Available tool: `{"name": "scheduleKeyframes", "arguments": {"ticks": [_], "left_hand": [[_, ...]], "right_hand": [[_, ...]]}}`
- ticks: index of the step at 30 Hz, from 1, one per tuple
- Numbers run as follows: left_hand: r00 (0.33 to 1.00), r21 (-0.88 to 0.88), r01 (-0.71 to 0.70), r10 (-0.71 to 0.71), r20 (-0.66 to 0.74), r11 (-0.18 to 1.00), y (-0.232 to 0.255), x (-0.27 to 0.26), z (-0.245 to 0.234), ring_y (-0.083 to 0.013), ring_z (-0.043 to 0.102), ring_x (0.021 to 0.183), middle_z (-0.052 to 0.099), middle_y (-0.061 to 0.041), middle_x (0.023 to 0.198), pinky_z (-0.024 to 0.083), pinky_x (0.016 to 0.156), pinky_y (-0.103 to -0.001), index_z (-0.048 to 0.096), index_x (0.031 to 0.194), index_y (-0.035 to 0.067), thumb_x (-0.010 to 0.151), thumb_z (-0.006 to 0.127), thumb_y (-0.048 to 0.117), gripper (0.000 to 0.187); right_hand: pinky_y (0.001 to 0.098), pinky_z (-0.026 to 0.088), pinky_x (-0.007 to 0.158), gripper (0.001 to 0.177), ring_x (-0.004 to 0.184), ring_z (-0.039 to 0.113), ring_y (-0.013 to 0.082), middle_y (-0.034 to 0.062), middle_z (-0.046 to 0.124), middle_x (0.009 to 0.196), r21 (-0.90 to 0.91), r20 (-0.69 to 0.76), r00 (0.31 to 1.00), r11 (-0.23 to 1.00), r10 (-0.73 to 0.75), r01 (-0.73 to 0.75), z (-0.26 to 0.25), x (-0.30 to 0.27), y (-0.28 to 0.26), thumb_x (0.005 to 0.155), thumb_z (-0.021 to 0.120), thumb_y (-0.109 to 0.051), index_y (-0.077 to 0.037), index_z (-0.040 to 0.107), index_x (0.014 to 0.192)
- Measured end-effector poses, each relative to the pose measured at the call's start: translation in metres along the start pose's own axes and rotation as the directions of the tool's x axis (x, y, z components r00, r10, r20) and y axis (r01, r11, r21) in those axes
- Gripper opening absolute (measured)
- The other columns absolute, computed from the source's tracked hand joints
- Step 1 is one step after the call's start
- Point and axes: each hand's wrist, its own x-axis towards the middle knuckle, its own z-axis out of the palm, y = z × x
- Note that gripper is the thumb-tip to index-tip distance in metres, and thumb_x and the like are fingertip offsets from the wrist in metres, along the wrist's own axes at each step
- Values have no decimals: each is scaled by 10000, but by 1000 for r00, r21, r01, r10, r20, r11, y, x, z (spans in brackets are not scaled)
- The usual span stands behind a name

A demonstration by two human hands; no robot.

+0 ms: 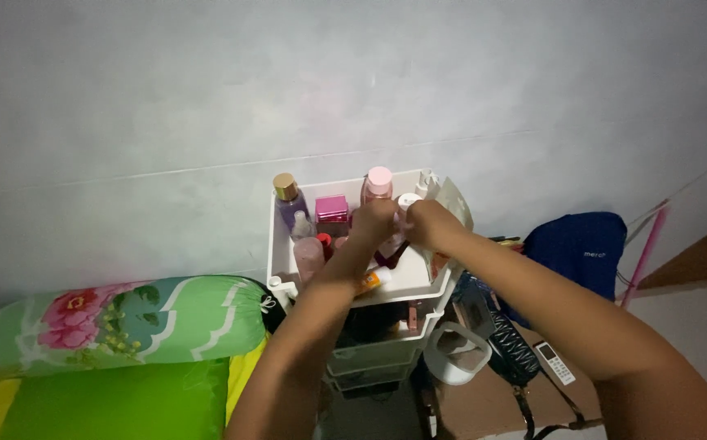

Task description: Folding a blanket on a bed and then organizing various toiletry bottles and personal items on a plastic storage shelf.

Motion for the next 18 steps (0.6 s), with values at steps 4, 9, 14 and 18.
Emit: {"name": "scheduleKeyframes", "arguments": {"ticks": [4, 9, 14, 18], "left_hand": [[973, -81, 22, -3, 232, 996, 1, 8, -12, -235, 733, 824, 697, 10, 790, 608, 676, -456, 678, 918, 175, 776, 773, 404, 287], [898, -335, 303, -150, 414, 892, -16, 12, -24, -344, 724, 969, 713, -102, 1004, 575, 871, -461, 645, 1060, 161, 874, 661, 238, 202], [965, -53, -144, 152, 215, 988, -56, 6, -63, -159, 613, 1004, 614, 29, 996, 484, 938, -335, 627, 1118, 270, 753, 765, 345, 397], [793, -41, 235, -167, 586, 971, -75, 34, -149, -134, 697, 1069, 745, 109, 1065, 564, 883, -315, 642, 1185, 350, 797, 780, 418, 417]], "right_hand": [[466, 591, 805, 343, 965, 718, 418, 286, 722, 1030, 63, -18, 999, 997, -50, 51, 21, 25, 20, 811, 691, -104, 42, 723, 1119], [444, 611, 769, 338, 1003, 723, 384, 221, 743, 1030, 2, 34, 999, 1000, 12, -12, 27, 20, 5, 797, 745, -127, -6, 736, 1112], [479, 584, 882, 387, 1114, 669, 408, 231, 700, 1137, 24, 28, 996, 996, -87, 86, 75, 57, 5, 815, 718, -213, -22, 674, 1149], [482, 581, 769, 515, 903, 701, 408, 213, 691, 914, 271, -212, 896, 858, -389, 436, 76, 41, -27, 694, 849, -272, -41, 667, 1117]]}}
